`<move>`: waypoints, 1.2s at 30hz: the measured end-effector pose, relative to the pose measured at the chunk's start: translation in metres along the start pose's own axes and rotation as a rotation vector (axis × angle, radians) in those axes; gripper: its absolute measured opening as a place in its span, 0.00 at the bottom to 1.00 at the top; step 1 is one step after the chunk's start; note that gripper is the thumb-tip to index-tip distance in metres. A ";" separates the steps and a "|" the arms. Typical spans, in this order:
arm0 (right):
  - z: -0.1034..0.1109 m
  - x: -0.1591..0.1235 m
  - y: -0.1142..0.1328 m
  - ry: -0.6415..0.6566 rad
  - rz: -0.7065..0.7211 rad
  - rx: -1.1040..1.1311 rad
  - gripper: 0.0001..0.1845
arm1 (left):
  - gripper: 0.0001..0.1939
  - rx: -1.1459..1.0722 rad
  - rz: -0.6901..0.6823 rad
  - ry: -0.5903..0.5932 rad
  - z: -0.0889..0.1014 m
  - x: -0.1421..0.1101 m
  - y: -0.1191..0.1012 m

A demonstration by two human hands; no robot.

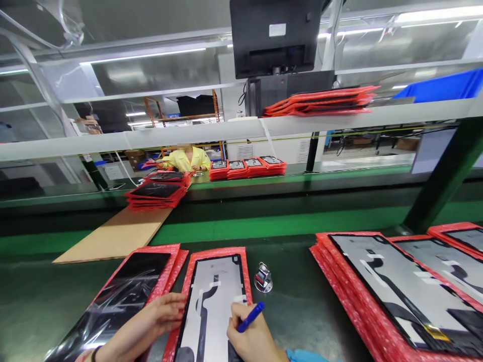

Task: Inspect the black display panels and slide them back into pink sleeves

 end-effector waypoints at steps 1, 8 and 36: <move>-0.001 -0.001 0.000 0.000 0.004 0.007 0.14 | 0.13 -0.005 0.007 -0.001 -0.002 -0.001 -0.001; 0.004 -0.003 -0.010 -0.103 -0.055 0.146 0.15 | 0.12 -0.035 0.092 -0.048 -0.004 -0.005 -0.003; 0.113 0.077 0.066 -0.305 -0.063 0.769 0.22 | 0.32 -0.184 -0.634 0.087 -0.084 -0.054 -0.166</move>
Point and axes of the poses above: each hand's wrist, its own x-axis towards the middle knuckle, its own z-axis out of the back of the hand, y = z × x, the point moved 10 cm from there along x, towards the middle knuckle, and after that the axes turned 12 degrees about z, right-handed, at the moved point
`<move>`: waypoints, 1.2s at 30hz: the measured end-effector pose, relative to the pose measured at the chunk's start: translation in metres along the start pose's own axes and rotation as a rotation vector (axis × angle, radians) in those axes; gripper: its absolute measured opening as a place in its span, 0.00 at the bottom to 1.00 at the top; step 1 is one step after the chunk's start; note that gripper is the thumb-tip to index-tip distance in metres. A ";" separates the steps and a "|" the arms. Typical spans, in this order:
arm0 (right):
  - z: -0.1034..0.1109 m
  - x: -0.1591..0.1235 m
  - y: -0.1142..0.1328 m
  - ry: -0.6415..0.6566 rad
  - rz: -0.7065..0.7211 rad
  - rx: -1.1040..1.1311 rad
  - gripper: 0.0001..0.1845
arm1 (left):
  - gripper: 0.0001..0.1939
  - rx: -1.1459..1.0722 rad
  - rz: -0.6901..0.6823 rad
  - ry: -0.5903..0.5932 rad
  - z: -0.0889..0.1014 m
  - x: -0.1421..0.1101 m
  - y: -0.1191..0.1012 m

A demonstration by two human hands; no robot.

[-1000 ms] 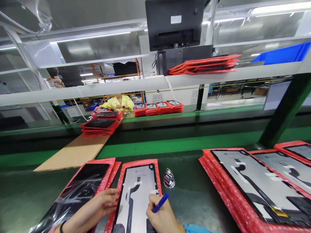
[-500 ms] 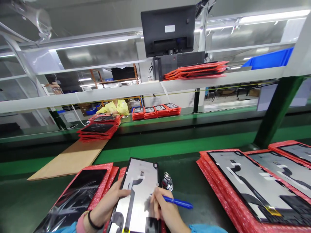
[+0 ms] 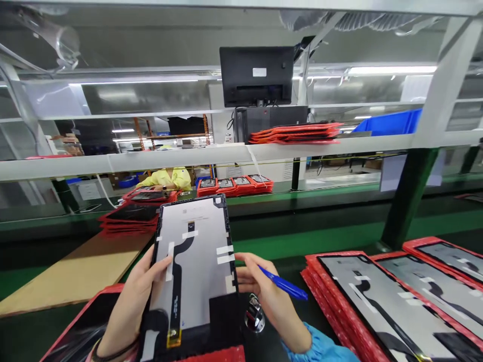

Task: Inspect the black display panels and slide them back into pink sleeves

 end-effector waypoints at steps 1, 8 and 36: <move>-0.007 0.001 -0.001 0.015 -0.012 0.054 0.22 | 0.33 -0.018 -0.001 -0.009 0.002 0.000 -0.002; -0.022 0.012 -0.008 0.009 -0.004 0.033 0.16 | 0.36 -0.018 0.026 -0.135 0.021 0.004 -0.005; -0.022 0.010 0.001 0.073 0.098 -0.186 0.20 | 0.35 0.067 -0.040 -0.121 0.021 0.004 0.001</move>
Point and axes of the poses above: each hand's wrist, its own x-axis towards the middle knuckle, its own z-axis out of the back of the hand, y = z × x, the point moved 10 cm from there along x, towards the middle knuckle, and after that the axes turned 12 degrees about z, right-handed, at the moved point
